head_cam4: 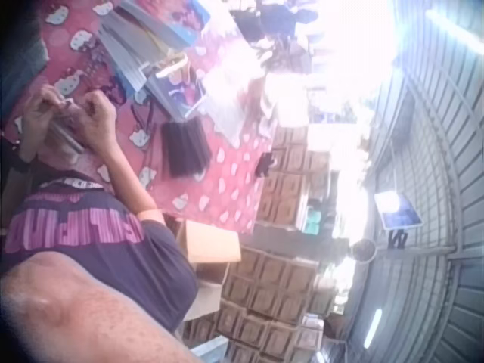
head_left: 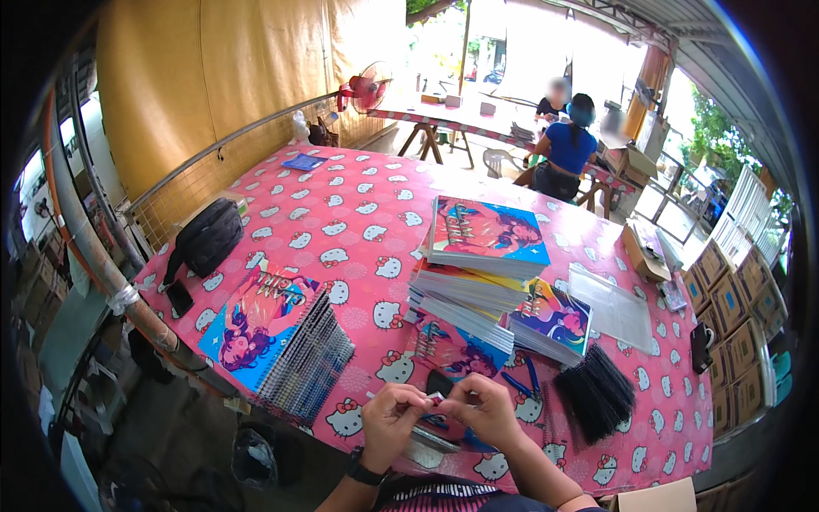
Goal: The person inserts a spiral coil into the punched holes of a notebook by hand, trims the excess coil with a pair of pliers, and places the bound notebook onto a stack.
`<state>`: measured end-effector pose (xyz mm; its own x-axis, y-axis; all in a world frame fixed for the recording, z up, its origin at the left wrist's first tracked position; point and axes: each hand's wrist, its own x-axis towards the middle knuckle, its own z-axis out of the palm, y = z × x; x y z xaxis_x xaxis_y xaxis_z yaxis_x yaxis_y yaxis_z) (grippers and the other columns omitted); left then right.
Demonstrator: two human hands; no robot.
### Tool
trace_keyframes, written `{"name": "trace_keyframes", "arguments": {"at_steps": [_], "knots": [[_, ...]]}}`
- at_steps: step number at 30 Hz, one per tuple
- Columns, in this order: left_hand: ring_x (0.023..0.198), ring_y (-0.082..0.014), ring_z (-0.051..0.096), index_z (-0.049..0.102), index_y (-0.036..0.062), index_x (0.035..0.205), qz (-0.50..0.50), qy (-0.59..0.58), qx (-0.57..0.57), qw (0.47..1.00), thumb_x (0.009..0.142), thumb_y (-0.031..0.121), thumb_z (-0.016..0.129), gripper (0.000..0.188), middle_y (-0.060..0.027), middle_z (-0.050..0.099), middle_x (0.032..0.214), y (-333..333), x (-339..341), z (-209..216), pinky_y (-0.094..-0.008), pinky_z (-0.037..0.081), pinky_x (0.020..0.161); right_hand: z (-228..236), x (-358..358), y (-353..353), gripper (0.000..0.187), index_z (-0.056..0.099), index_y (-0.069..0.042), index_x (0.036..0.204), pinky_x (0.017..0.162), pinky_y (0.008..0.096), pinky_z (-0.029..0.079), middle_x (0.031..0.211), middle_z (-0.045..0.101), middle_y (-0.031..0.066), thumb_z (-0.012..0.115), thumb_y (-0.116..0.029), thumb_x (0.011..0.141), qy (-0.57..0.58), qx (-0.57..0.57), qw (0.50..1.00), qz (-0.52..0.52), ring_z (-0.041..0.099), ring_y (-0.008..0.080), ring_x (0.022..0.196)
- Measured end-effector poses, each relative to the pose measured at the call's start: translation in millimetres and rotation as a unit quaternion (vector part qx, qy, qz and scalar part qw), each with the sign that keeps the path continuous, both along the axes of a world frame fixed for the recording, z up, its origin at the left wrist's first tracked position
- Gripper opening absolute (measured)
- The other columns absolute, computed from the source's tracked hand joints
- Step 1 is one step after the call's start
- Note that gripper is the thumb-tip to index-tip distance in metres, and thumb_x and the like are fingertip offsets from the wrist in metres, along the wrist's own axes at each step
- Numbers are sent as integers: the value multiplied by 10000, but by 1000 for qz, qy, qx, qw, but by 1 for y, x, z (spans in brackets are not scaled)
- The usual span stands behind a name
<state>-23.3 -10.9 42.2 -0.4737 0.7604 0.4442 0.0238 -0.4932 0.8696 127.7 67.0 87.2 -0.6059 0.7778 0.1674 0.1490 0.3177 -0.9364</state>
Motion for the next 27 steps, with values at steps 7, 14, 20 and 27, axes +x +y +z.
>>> {"name": "trace_keyframes", "arguments": {"at_steps": [7, 14, 20, 27], "knots": [[763, -97, 628, 646, 27, 781, 2, 24, -6, 1000, 770, -56, 709, 105, -58, 650, 881, 2, 3, 6, -222, 514, 640, -1, -6, 0, 185, 626, 3, 869, 692, 257, 497, 830, 609, 44, 766, -73, 774, 88, 16, 996, -9, 593, 112, 752], [797, -132, 643, 623, 30, 789, 3, 88, 6, 996, 786, -63, 693, 117, -80, 638, 905, -5, -1, 8, -243, 531, 680, 1, -6, 3, 199, 650, 4, 875, 659, 264, 488, 802, 615, 53, 777, -84, 750, 16, 47, 998, 32, 610, 123, 736], [813, -142, 637, 623, 37, 819, 1, 103, 38, 994, 797, -34, 690, 100, -71, 644, 901, -7, 2, 10, -261, 524, 691, 6, 0, -1, 152, 665, 8, 895, 605, 266, 473, 781, 622, 61, 728, -67, 780, -29, 108, 993, 39, 596, 139, 668], [886, -188, 637, 570, 68, 1157, -48, 119, -46, 991, 809, 79, 715, 377, -64, 634, 939, -16, -10, 17, -313, 529, 775, 17, -7, -3, 143, 660, 15, 935, 607, 273, 468, 788, 624, 88, 679, -41, 805, -60, 131, 987, 66, 598, 169, 670]]}}
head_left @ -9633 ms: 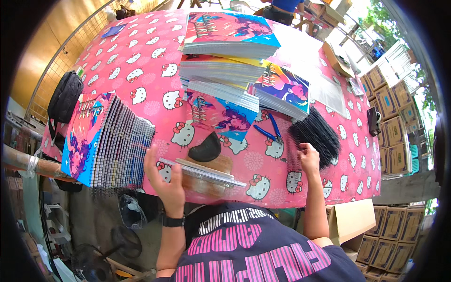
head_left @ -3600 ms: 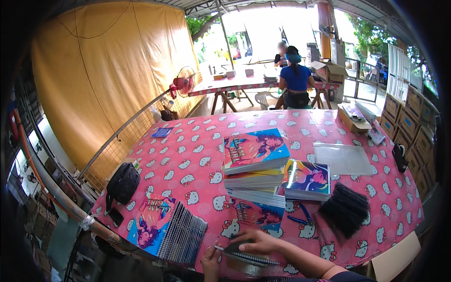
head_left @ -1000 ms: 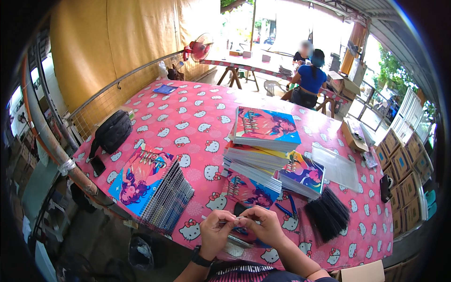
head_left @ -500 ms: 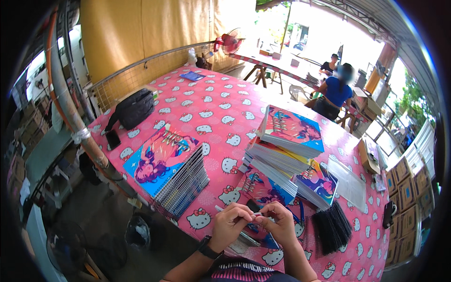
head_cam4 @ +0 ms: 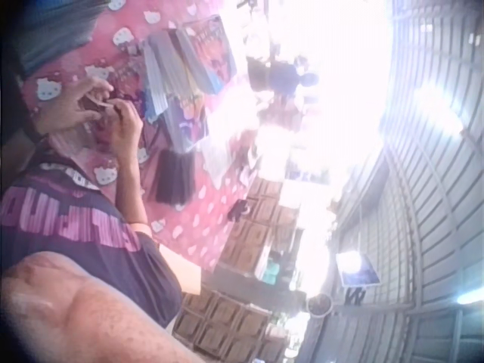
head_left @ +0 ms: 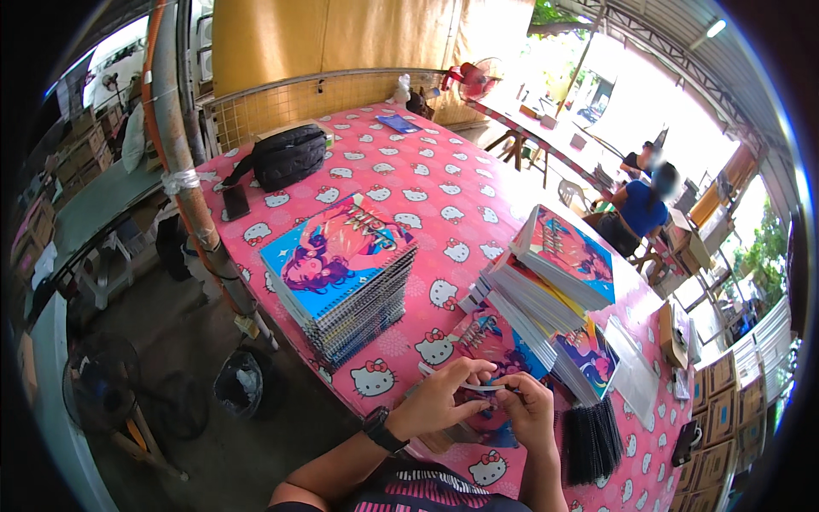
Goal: The person inserts a spiral coil into the punched holes of a notebook by hand, trims the excess coil with a pair of pliers, and places the bound notebook onto a stack.
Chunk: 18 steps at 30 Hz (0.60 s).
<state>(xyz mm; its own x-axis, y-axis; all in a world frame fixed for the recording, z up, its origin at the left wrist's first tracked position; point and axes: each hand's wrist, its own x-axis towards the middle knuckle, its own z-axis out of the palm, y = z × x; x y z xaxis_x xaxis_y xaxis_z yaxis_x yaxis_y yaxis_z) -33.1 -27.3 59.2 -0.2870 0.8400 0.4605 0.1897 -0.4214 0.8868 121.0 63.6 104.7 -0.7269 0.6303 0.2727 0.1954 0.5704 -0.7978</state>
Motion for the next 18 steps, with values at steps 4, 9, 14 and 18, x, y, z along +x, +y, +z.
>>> {"name": "trace_keyframes", "arguments": {"at_steps": [4, 9, 14, 18], "knots": [[854, -167, 645, 563, 70, 1201, 27, 84, 5, 996, 813, 68, 707, 414, -70, 642, 918, 3, -9, 2, -314, 537, 752, 8, -13, 3, 149, 653, 13, 948, 631, 300, 482, 806, 623, 115, 667, -54, 815, -2, 71, 997, 34, 620, 242, 710], [831, -169, 644, 518, 79, 1245, 122, -97, 128, 980, 858, 107, 684, 422, -92, 636, 938, -14, -60, 39, -295, 528, 709, 69, -45, 27, 353, 569, 4, 1172, 970, 398, 395, 1140, 600, 150, 618, -205, 892, 126, 344, 929, -42, 552, 301, 1077], [729, -48, 499, 469, 35, 1315, 465, -63, 167, 867, 955, 197, 587, 412, -5, 572, 908, -61, -177, 81, -185, 424, 671, 70, -101, 77, 326, 583, -13, 1166, 957, 375, 410, 1181, 608, 122, 629, -157, 878, 232, 158, 960, 13, 548, 260, 1102], [752, -100, 507, 543, 8, 1216, 546, 167, -12, 821, 936, 204, 598, 346, -72, 613, 967, -81, -256, 23, -259, 429, 706, 7, -190, 109, 322, 594, -32, 1187, 917, 356, 450, 1179, 620, 109, 621, -155, 891, 172, 80, 977, 100, 565, 232, 1100]]}}
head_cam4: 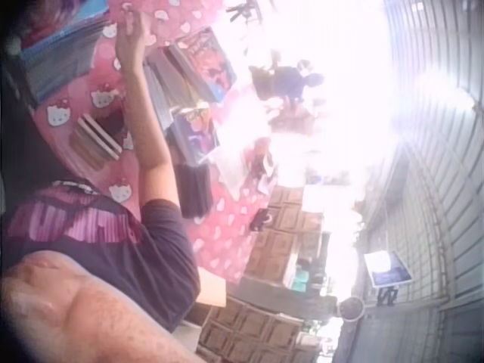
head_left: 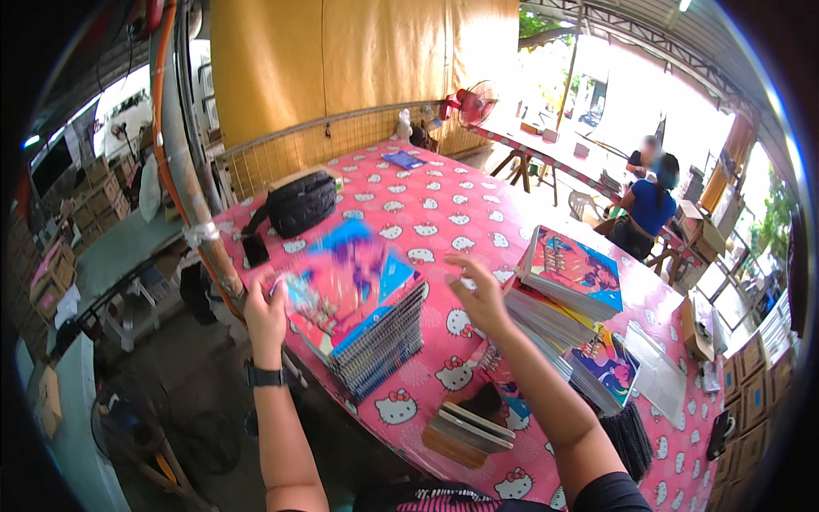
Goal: The person inserts a spiral coil into the punched holes of a notebook by hand, trims the excess coil with a pair of pliers, and places the bound notebook onto a stack.
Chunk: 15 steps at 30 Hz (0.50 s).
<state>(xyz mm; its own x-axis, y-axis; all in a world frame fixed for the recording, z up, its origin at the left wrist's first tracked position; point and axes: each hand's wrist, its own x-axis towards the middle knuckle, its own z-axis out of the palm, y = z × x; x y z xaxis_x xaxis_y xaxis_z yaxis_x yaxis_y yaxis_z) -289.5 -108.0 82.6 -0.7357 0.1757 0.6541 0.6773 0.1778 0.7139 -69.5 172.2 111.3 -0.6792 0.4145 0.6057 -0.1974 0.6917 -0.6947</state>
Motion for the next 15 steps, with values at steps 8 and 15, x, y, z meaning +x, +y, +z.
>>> {"name": "trace_keyframes", "arguments": {"at_steps": [8, 15], "knots": [[910, -99, 538, 642, -14, 1036, -196, -163, 223, 941, 945, 164, 544, 223, -26, 624, 1024, 24, -30, -51, -256, 414, 831, -67, -95, -23, 323, 619, -8, 1148, 702, 239, 434, 895, 622, 16, 609, -249, 933, 101, -276, 954, 59, 537, 83, 786], [909, -134, 579, 648, -42, 1012, -192, -258, 313, 894, 926, 99, 505, 219, -74, 646, 1003, 37, -23, -52, -260, 426, 859, -78, -106, -34, 80, 542, -15, 883, 681, 268, 428, 794, 544, 36, 560, -91, 869, 185, -226, 955, -59, 511, 118, 740]]}}
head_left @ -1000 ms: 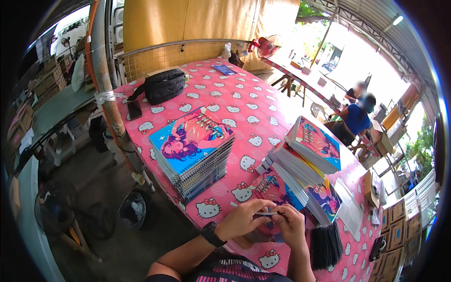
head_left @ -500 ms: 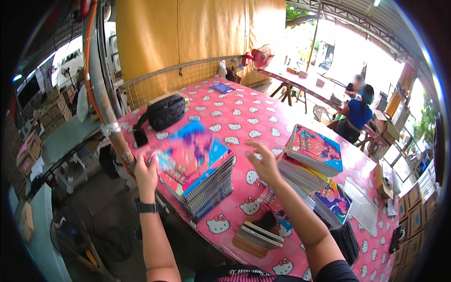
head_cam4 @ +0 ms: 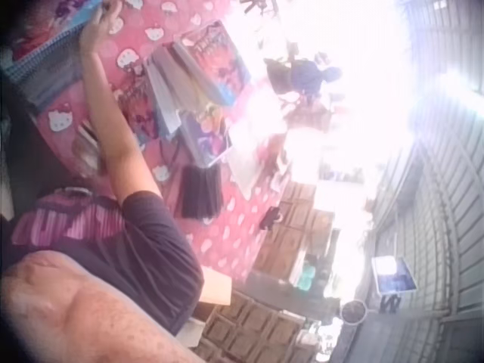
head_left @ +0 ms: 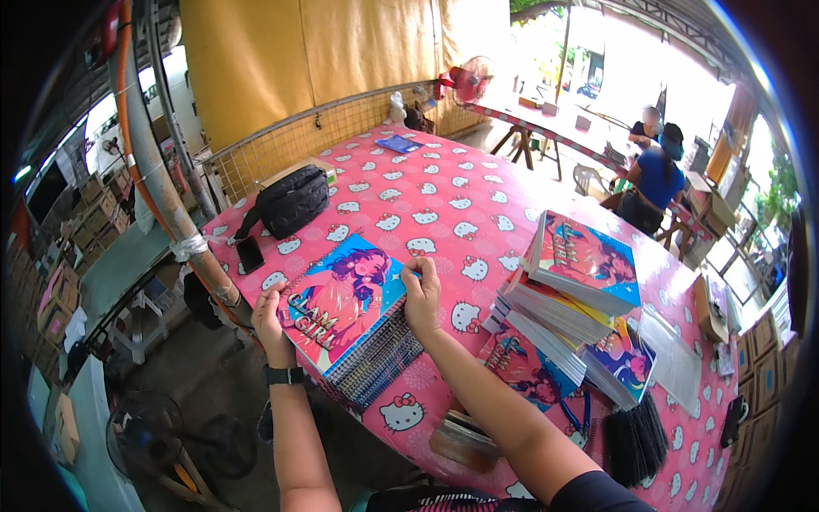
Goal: The person inserts a spiral coil into the punched holes of a notebook by hand, trims the excess coil with a pair of pliers, and places the bound notebook onto a stack.
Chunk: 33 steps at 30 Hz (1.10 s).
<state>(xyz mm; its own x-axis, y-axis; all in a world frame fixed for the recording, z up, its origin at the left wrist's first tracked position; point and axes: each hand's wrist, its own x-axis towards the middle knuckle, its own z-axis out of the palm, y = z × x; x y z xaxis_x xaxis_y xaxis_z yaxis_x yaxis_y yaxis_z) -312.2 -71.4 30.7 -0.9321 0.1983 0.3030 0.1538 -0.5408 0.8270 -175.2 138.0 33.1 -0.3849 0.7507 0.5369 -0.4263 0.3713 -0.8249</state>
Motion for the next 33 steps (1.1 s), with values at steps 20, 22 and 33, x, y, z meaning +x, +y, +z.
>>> {"name": "trace_keyframes", "arguments": {"at_steps": [20, 22, 33], "knots": [[1027, -251, 523, 551, 2, 1040, 131, 434, -29, 891, 867, 139, 560, 221, -173, 539, 1119, 3, 170, 49, -384, 422, 927, -16, 293, 48, 322, 653, -74, 1010, 851, 416, 445, 970, 601, 89, 729, -110, 699, -483, 324, 761, -287, 552, 310, 963], [1009, -218, 502, 567, 25, 1005, -45, 304, -27, 951, 800, 184, 643, 271, -147, 543, 1115, 25, 201, 49, -348, 408, 902, -24, 296, 54, 322, 652, -81, 1001, 842, 407, 446, 953, 591, 77, 726, -96, 688, -478, 335, 759, -288, 553, 292, 960], [1158, -259, 485, 489, 24, 1241, -180, 299, -181, 920, 710, 49, 731, 584, -141, 530, 1189, 58, 243, 37, -402, 365, 1020, 31, 302, -9, 185, 654, -70, 830, 691, 363, 500, 814, 631, 55, 691, 12, 669, -376, 295, 850, -222, 612, 271, 793]]}}
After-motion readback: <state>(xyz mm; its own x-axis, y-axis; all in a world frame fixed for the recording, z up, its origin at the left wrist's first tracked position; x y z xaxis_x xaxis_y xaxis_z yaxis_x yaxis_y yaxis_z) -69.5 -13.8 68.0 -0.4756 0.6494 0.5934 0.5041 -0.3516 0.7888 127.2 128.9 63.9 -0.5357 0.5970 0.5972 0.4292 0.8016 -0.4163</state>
